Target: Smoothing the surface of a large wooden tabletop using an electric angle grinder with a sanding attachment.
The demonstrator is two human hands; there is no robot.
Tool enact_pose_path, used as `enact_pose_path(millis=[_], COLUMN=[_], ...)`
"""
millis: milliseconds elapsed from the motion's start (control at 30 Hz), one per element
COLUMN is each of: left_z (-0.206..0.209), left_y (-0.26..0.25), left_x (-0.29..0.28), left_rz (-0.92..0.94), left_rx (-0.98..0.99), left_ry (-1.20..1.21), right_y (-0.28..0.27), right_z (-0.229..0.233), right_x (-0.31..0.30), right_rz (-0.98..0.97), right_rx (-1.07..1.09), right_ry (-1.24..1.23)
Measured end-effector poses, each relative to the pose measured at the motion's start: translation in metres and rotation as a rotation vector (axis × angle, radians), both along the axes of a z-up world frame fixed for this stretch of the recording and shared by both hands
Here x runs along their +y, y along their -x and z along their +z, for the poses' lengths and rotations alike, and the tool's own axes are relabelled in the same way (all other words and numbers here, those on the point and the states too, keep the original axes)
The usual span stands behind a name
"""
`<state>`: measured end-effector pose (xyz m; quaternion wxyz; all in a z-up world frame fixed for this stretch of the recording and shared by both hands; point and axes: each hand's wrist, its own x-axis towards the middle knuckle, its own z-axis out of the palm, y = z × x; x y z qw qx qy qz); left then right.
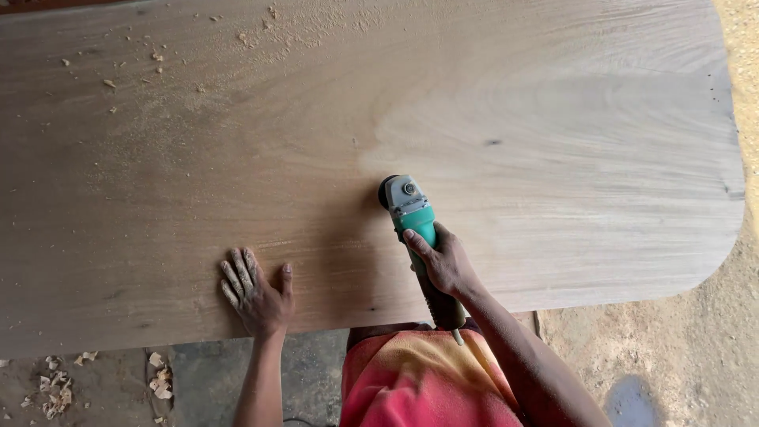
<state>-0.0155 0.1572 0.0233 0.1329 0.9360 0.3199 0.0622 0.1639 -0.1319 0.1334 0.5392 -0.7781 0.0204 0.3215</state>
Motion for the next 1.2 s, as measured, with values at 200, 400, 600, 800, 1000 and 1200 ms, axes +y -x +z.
enact_pose_path(millis=[200,400,600,800,1000,1200], left_z=[-0.008,-0.008,-0.007,-0.003,-0.003,0.002], left_y=[0.000,0.000,-0.001,-0.001,0.000,-0.002], left_x=[0.003,0.005,0.005,0.003,0.002,0.002], left_rz=[0.014,-0.003,0.000,0.006,0.022,0.022], left_rx=[0.046,0.107,0.083,0.050,0.034,0.055], left_ry=[0.006,-0.007,0.005,0.006,-0.002,0.011], right_y=[-0.015,-0.035,-0.041,-0.032,-0.026,-0.029], right_z=[-0.014,-0.029,-0.026,-0.032,-0.018,-0.004], right_x=[-0.024,-0.136,-0.161,-0.095,-0.012,0.015], right_rz=[-0.143,-0.498,-0.639,-0.422,-0.212,-0.010], right_rx=[-0.012,-0.006,-0.040,-0.025,-0.036,-0.036], right_ry=[0.092,0.133,0.097,0.102,0.051,0.156])
